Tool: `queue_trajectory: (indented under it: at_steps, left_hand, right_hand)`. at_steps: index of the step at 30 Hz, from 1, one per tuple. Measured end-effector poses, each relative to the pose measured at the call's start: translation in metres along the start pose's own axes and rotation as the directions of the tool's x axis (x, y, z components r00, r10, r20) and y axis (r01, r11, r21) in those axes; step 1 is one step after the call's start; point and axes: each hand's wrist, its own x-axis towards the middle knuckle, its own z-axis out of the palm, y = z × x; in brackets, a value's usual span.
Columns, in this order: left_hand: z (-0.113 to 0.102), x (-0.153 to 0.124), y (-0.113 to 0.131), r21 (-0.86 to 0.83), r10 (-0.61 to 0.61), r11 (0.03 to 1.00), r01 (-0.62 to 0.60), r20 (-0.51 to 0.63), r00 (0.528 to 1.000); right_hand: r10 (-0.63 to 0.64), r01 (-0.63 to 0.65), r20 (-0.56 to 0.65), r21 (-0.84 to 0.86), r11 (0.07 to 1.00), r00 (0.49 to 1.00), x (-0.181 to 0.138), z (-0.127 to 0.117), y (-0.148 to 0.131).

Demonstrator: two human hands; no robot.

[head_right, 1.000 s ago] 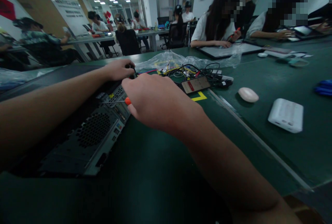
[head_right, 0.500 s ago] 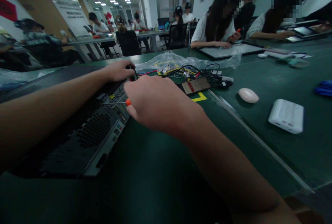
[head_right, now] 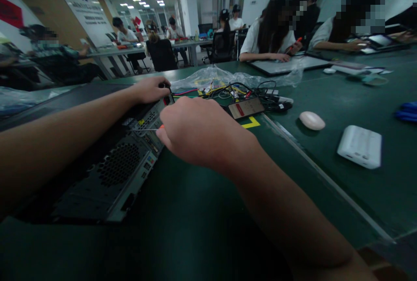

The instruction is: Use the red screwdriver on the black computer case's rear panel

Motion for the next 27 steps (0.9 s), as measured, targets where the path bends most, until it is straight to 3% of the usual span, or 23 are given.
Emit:
queue_trajectory:
  at_steps: [11,27]
  left_hand:
    - [-0.0002,0.0025,-0.0006,0.045,-0.025,0.999,0.024,0.019,0.999]
    - [0.0017,0.0040,-0.0031,0.043,-0.020,0.999,0.020,0.008,1.000]
  right_hand:
    - [-0.027,0.028,-0.065,0.006,1.000,0.997,-0.0006,0.0051,0.0007]
    - [-0.017,0.018,-0.047,0.021,1.000,0.999,0.0006,0.0024,0.0004]
